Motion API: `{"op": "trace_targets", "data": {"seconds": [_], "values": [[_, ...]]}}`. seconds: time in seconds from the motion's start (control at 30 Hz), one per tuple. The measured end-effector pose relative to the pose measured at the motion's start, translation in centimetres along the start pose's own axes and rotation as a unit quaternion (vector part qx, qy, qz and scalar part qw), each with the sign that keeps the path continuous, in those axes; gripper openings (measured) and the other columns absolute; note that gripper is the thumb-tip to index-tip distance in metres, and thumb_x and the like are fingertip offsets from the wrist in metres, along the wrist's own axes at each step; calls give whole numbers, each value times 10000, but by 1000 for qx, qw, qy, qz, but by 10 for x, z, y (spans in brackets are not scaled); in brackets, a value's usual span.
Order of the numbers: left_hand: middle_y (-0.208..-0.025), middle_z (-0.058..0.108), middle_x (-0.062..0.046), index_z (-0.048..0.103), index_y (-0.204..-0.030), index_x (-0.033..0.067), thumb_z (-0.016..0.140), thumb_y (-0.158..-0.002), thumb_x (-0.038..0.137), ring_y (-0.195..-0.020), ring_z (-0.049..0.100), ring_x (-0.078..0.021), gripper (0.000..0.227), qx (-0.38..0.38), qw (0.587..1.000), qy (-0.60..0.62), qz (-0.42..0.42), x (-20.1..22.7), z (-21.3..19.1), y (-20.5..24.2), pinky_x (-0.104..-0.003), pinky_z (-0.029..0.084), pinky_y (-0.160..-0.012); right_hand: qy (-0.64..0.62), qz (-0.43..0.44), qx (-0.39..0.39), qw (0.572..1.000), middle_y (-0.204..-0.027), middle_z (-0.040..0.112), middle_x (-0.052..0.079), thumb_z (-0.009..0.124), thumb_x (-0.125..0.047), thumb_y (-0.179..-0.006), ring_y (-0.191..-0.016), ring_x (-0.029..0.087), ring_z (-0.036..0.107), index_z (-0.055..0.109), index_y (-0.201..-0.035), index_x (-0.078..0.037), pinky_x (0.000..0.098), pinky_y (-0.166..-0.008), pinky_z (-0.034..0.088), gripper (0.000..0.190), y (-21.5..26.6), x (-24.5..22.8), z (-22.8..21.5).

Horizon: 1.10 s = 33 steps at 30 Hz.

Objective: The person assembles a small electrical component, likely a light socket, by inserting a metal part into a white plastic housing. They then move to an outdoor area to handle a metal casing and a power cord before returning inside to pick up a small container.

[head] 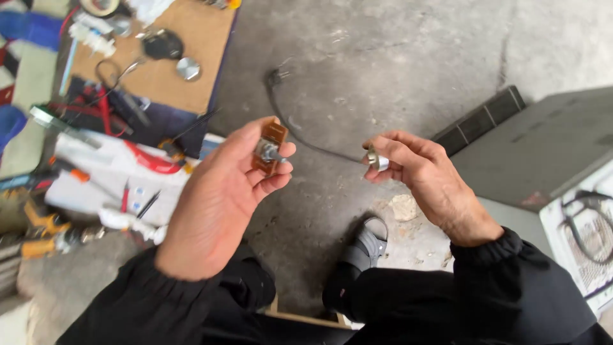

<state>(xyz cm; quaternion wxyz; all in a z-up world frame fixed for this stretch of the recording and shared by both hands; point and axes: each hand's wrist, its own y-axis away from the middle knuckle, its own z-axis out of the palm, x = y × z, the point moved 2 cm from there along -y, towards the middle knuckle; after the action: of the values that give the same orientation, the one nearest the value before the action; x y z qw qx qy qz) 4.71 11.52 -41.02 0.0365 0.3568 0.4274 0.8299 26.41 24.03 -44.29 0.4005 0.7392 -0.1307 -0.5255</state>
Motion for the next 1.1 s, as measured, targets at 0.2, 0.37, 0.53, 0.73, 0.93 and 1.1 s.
{"op": "trace_targets", "data": {"seconds": [0.2,0.37,0.53,0.73,0.93,1.1], "values": [[-947,755,-152,715,-1241,36,636,-1054,338,-866,715,-246,364,-102,988,70,95,-51,22,28,-406,593,-844,34,-63,4,997,-1063,705,46,694,-258,-1017,-871,213,721,800,-1125,1,319,-906,607,299,50,41,-37],[-885,717,-101,715,-1280,49,641,-1029,394,-824,708,-203,433,-147,975,61,152,-96,32,68,-415,622,-836,-22,-143,60,988,-1112,701,50,697,-243,-1021,-813,227,737,797,-1174,5,314,-866,647,307,100,63,-63],[-978,738,-123,657,-1220,126,636,-994,463,-886,717,-207,406,-128,976,10,179,-122,17,101,-402,622,-942,-21,-159,103,982,-1176,701,57,671,-243,-1044,-844,228,720,781,-1153,-2,319,-897,637,286,170,70,-55],[-1151,812,-99,699,-1331,77,689,-982,284,-943,798,-220,406,-148,958,-86,229,-115,-4,131,-399,657,-1025,-293,-291,15,911,-1019,768,184,643,-196,-1045,-803,270,749,738,-1207,31,344,-776,601,294,165,149,-22],[-1223,851,-25,778,-1206,91,795,-931,264,-1157,780,-88,326,-190,882,-301,308,-86,-23,91,-234,614,-1015,-496,-167,-126,843,-1096,795,251,611,-308,-1075,-791,294,729,756,-1036,44,326,-626,586,383,109,174,68],[-1178,831,-229,810,-1328,77,867,-983,327,-1098,792,-329,430,-236,809,-394,367,-97,-54,12,-492,595,-1063,-398,-154,-97,899,-1095,778,219,503,-550,-1132,-693,202,657,689,-1255,27,260,-510,437,618,79,166,93]]}}
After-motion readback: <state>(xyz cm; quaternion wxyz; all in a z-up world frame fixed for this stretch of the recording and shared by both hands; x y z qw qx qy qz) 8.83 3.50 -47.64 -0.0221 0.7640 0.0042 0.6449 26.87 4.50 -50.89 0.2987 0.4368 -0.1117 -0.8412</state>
